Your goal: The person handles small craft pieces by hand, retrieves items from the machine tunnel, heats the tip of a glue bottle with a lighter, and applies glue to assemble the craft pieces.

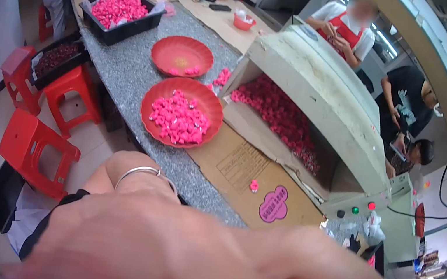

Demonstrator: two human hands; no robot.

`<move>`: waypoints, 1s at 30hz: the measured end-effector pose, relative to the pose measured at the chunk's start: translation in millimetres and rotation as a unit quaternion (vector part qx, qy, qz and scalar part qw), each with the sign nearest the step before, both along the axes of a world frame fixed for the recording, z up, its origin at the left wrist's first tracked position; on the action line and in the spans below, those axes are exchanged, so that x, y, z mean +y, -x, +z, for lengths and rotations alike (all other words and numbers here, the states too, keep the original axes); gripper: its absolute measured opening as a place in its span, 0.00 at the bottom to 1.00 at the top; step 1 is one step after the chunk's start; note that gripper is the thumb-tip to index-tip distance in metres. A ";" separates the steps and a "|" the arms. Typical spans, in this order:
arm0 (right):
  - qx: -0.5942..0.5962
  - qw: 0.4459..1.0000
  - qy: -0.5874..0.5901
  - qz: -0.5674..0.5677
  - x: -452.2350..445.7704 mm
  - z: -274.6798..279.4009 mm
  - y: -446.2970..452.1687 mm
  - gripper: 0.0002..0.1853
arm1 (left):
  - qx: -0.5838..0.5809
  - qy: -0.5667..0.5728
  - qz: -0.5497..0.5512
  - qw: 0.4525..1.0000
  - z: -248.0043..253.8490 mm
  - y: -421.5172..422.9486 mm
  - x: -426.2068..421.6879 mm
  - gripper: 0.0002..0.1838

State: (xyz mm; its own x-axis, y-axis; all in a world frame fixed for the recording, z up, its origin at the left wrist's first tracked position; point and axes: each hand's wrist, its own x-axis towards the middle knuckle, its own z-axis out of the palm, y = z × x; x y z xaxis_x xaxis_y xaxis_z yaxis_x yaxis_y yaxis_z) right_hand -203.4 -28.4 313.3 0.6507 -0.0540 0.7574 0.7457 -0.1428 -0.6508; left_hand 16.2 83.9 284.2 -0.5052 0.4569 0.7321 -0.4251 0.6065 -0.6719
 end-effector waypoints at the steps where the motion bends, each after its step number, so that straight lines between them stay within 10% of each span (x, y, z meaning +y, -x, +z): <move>1: -0.012 1.000 0.017 -0.012 -2.1 -3.1 -1.2 0.18 | -0.023 0.032 -0.009 0.999 5.0 4.2 2.6 0.28; 7: -0.083 0.975 0.136 -0.153 -13.2 -33.9 -11.9 0.14 | -0.148 0.142 -0.117 0.972 9.5 16.5 25.9 0.30; 10: -0.120 0.946 0.194 -0.230 -13.3 -63.0 -20.3 0.12 | -0.164 -0.205 -0.303 0.916 -24.2 2.4 31.8 0.25; 14: -0.093 0.871 0.296 -0.381 -21.2 -130.5 -26.3 0.10 | -0.323 -0.555 -0.427 0.637 -92.4 -29.2 -14.3 0.28; 18: 0.218 0.819 0.118 -0.517 -47.5 -238.3 -56.1 0.09 | 0.344 -0.800 -0.217 0.441 -185.6 -32.6 -36.5 0.19; 21: 0.302 0.788 0.096 -0.527 -71.3 -287.0 -66.3 0.15 | 0.403 -0.744 0.062 0.530 -237.6 -48.5 -52.7 0.10; 30: 0.330 0.750 0.211 -0.532 -121.9 -302.8 -128.2 0.28 | 0.451 -0.729 0.088 0.508 -273.0 -35.9 -75.2 0.10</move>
